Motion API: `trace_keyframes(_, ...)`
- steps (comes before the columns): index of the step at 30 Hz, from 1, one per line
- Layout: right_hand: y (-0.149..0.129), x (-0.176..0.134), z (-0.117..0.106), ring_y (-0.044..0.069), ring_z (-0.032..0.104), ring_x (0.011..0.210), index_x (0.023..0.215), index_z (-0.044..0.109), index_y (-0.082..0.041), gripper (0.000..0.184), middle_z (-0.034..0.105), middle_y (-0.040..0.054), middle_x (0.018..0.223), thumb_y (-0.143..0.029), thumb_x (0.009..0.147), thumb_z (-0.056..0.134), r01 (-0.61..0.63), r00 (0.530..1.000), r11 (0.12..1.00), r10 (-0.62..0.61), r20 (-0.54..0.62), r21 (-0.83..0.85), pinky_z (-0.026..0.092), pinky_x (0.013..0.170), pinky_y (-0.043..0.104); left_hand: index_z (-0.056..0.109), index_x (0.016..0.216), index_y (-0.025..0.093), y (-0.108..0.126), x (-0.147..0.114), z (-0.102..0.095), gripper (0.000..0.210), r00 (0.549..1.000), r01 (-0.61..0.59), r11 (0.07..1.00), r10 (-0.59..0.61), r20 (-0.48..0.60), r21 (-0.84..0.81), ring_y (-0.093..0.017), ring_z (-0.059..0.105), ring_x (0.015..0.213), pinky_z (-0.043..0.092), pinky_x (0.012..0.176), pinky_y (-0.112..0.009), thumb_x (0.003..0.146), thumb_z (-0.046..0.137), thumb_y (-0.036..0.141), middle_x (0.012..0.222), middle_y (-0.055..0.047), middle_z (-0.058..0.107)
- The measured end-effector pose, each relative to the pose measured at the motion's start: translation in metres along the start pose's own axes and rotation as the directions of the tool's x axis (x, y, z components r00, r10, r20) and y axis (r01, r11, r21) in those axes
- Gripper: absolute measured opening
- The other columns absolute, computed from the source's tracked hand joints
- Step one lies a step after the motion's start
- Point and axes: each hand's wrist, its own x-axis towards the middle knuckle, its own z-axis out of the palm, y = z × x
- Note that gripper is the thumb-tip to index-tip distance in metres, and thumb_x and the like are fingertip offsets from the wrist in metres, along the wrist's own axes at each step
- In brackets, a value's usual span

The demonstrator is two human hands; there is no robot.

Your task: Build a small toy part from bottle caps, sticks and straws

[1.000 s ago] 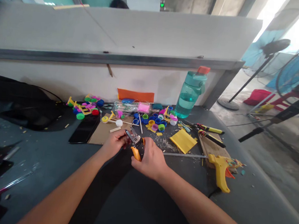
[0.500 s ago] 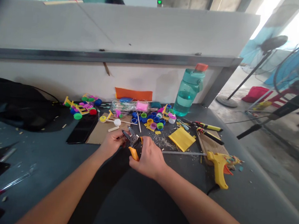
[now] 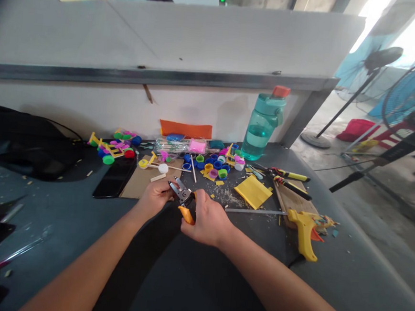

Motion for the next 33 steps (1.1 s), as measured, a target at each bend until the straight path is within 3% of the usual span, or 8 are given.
trace_keyframes(6,0.002,0.001,-0.001,0.019,0.058,0.067,0.1,0.036,-0.017,0.034,0.055,0.0052,0.081,-0.035,0.075,0.05,0.028,1.0,0.999,-0.028,-0.004,-0.035,0.036,0.056,0.027,0.066,0.071,0.016,-0.002,-0.001,-0.002,0.018,1.0,0.01,0.999,-0.01,0.0,0.037,-0.013,0.054,0.064,0.044,0.058,-0.022,0.083,0.053,0.02,0.067,-0.002,0.057)
trace_keyframes(12,0.004,0.001,0.002,0.016,0.053,0.059,0.096,0.036,-0.019,0.029,0.051,0.0002,0.072,-0.03,0.074,0.05,0.018,1.0,1.0,-0.018,-0.009,-0.008,0.031,0.052,0.025,0.064,0.065,0.016,-0.001,0.001,-0.003,0.02,1.0,0.02,1.0,-0.02,-0.023,0.013,-0.012,0.054,0.061,0.044,0.056,-0.022,0.082,0.054,0.022,0.064,-0.001,0.056)
trace_keyframes(15,0.006,0.003,0.004,0.014,0.051,0.057,0.092,0.036,-0.02,0.025,0.049,-0.0025,0.068,-0.028,0.073,0.051,-0.018,1.0,0.997,0.02,-0.02,0.08,0.03,0.052,0.024,0.063,0.065,0.016,-0.002,0.002,0.0,0.021,0.996,0.085,0.995,-0.087,-0.032,-0.054,-0.012,0.054,0.06,0.045,0.055,-0.022,0.081,0.056,0.027,0.064,-0.001,0.056)
trace_keyframes(19,0.009,0.007,0.005,0.012,0.047,0.054,0.085,0.033,-0.023,0.026,0.045,-0.0058,0.064,-0.033,0.073,0.054,-0.099,0.992,0.96,0.114,-0.045,0.261,0.03,0.051,0.023,0.066,0.08,0.015,-0.002,0.001,0.002,0.021,0.971,0.211,0.959,-0.229,-0.076,-0.186,-0.012,0.055,0.061,0.048,0.055,-0.023,0.079,0.06,0.035,0.071,-0.003,0.061)
trace_keyframes(22,0.011,0.009,0.003,0.012,0.045,0.055,0.082,0.031,-0.023,0.029,0.043,-0.0061,0.064,-0.038,0.072,0.054,-0.132,0.984,0.947,0.161,-0.077,0.293,0.03,0.05,0.023,0.067,0.088,0.014,-0.002,0.0,0.003,0.027,0.959,0.248,0.933,-0.275,-0.073,-0.26,-0.013,0.057,0.065,0.049,0.058,-0.024,0.079,0.06,0.039,0.077,-0.004,0.063)
trace_keyframes(28,0.005,0.004,0.003,0.015,0.051,0.063,0.099,0.037,-0.02,0.04,0.052,0.0002,0.078,-0.04,0.069,0.056,-0.064,0.991,0.989,0.079,-0.106,0.136,0.034,0.057,0.026,0.065,0.082,0.015,-0.001,0.0,0.003,0.024,0.983,0.178,0.966,-0.183,-0.009,-0.189,-0.012,0.054,0.061,0.046,0.055,-0.023,0.083,0.055,0.037,0.07,-0.002,0.059)
trace_keyframes(33,0.001,0.002,0.006,0.019,0.056,0.067,0.104,0.039,-0.018,0.046,0.055,0.0043,0.082,-0.043,0.069,0.056,-0.052,0.992,0.999,0.053,-0.118,0.006,0.036,0.06,0.029,0.06,0.072,0.016,-0.003,0.0,0.005,0.018,0.997,0.081,0.987,-0.079,0.022,-0.14,-0.011,0.052,0.058,0.044,0.055,-0.022,0.084,0.051,0.025,0.067,-0.001,0.058)
